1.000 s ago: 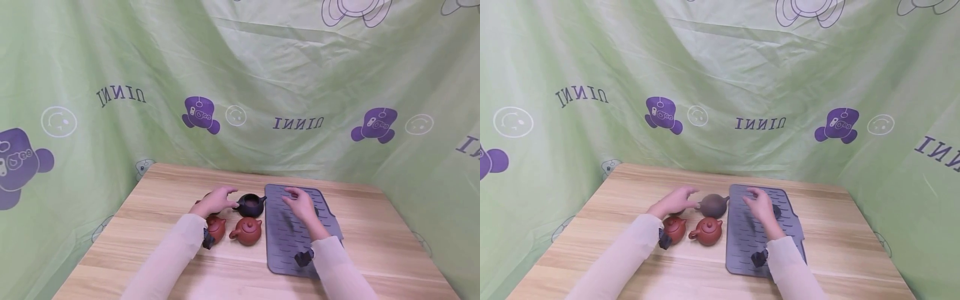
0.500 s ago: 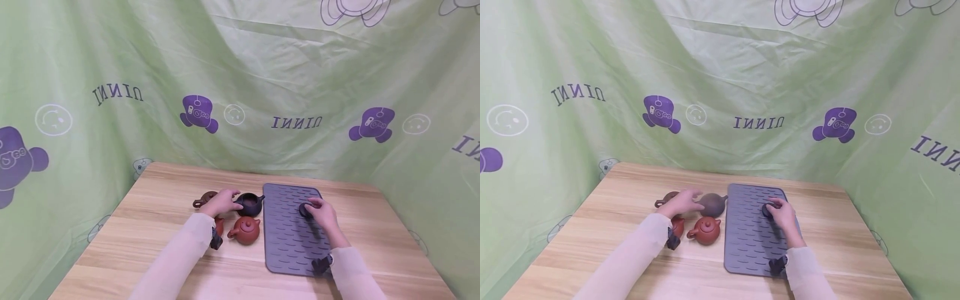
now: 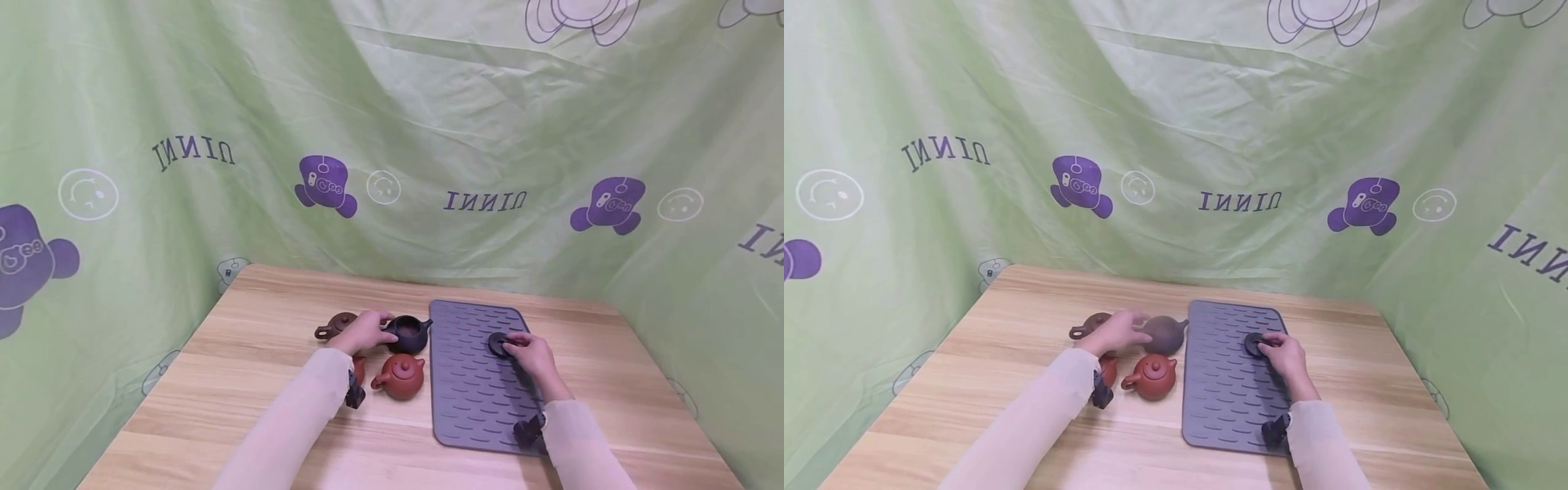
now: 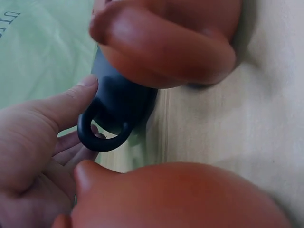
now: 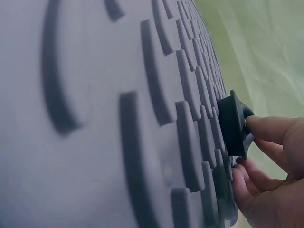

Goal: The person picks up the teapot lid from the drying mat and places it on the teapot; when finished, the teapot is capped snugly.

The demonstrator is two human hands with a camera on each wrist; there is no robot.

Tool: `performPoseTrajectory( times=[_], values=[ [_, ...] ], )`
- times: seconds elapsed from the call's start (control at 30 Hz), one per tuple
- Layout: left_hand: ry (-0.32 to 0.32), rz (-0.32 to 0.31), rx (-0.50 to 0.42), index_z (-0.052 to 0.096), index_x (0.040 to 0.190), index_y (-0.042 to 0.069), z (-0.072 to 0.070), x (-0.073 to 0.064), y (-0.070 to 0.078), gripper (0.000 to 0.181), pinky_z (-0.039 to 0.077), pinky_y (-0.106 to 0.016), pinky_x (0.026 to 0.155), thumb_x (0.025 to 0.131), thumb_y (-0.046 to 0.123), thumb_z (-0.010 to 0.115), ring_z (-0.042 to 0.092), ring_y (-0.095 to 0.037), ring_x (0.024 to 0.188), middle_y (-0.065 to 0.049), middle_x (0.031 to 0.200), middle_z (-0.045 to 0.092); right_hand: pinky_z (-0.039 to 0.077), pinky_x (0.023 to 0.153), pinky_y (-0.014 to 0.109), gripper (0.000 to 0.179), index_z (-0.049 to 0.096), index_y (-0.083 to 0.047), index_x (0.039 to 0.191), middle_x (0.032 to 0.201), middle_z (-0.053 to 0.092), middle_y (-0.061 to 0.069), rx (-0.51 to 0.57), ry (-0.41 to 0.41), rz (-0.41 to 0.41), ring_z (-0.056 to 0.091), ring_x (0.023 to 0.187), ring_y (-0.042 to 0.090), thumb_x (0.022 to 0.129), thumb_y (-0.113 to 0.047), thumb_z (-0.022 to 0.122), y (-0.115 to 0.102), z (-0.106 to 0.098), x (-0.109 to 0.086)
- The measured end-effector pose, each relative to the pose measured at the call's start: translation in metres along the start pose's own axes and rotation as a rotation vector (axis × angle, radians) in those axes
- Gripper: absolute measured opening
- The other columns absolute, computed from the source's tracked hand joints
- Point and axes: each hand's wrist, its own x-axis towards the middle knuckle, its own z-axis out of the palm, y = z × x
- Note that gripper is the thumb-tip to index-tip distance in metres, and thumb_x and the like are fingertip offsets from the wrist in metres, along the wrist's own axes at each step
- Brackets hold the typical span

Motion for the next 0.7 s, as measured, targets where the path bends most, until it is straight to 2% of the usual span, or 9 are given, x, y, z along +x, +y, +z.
performPoseTrajectory(
  times=[0.2, 0.4, 0.7],
  values=[
    [0.017, 0.018, -0.029, 0.063, 0.122, -0.004, 0.004, 0.002, -0.001, 0.045, 0.047, -0.040, 0.095, 0.082, 0.011, 0.079, 0.061, -0.030, 0.109, -0.018, 0.114, 0.066, 0.043, 0.079, 0.041, 0.029, 0.067, 0.008, 0.106, 0.094, 0.068, 0.018, -0.028, 0.017, -0.017, 0.060, 0.093, 0.037, 0.085, -0.010, 0.072, -0.001, 0.001, 0.000],
    [0.031, 0.038, -0.029, 0.065, 0.119, -0.003, 0.005, 0.002, -0.001, 0.042, 0.048, -0.038, 0.092, 0.081, 0.009, 0.079, 0.061, -0.029, 0.106, -0.016, 0.110, 0.067, 0.044, 0.081, 0.045, 0.028, 0.069, 0.007, 0.105, 0.096, 0.069, 0.019, -0.050, 0.033, -0.017, 0.060, 0.095, 0.038, 0.085, -0.013, 0.073, -0.001, 0.003, 0.001],
    [0.040, 0.013, -0.033, 0.065, 0.119, -0.002, 0.007, 0.003, -0.001, 0.041, 0.048, -0.038, 0.093, 0.081, 0.009, 0.079, 0.062, -0.028, 0.106, -0.016, 0.110, 0.067, 0.047, 0.083, 0.043, 0.030, 0.070, 0.005, 0.108, 0.101, 0.070, 0.018, -0.033, 0.015, -0.029, 0.062, 0.097, 0.034, 0.087, -0.016, 0.073, -0.018, 0.007, 0.000]
  ],
)
